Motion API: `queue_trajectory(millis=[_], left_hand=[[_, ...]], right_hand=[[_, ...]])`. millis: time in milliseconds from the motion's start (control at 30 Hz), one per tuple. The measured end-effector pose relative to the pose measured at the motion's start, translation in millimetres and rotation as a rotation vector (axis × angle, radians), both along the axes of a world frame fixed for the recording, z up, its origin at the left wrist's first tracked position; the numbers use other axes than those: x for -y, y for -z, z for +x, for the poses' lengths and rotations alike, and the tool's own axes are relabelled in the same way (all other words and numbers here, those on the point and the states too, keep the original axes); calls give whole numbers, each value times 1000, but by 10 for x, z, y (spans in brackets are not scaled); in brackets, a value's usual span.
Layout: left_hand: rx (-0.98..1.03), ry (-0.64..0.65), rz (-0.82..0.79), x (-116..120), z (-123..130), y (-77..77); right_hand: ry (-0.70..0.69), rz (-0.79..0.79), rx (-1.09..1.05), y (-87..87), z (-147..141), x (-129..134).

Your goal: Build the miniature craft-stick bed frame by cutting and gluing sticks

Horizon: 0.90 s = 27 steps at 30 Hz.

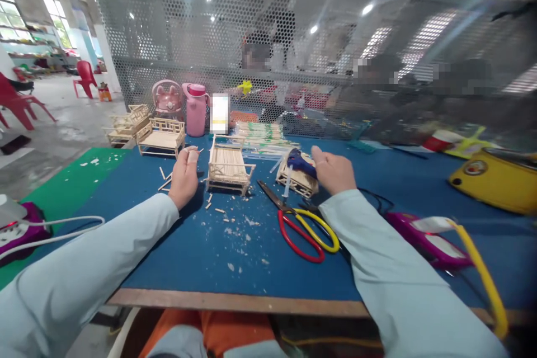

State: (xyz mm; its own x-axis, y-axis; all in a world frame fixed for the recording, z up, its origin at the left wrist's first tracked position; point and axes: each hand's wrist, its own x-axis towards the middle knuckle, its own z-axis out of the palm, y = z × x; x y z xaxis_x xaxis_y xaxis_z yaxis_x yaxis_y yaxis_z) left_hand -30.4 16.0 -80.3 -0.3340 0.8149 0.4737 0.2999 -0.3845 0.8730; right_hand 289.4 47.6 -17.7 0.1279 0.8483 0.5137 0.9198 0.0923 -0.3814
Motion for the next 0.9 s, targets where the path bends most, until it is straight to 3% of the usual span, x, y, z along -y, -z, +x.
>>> queue_trajectory(millis=[200, 433, 667, 900], left_hand=[[10, 58, -8, 105, 77, -47], [26, 146, -33, 172, 151, -64], [24, 211, -61, 167, 162, -31], [-64, 214, -35, 183, 145, -55]], right_hand=[[-21, -75, 146, 81, -70, -18], [-12, -268, 253, 181, 13, -118], [-7, -182, 239, 163, 7, -81], [31, 17, -7, 141, -8, -47]])
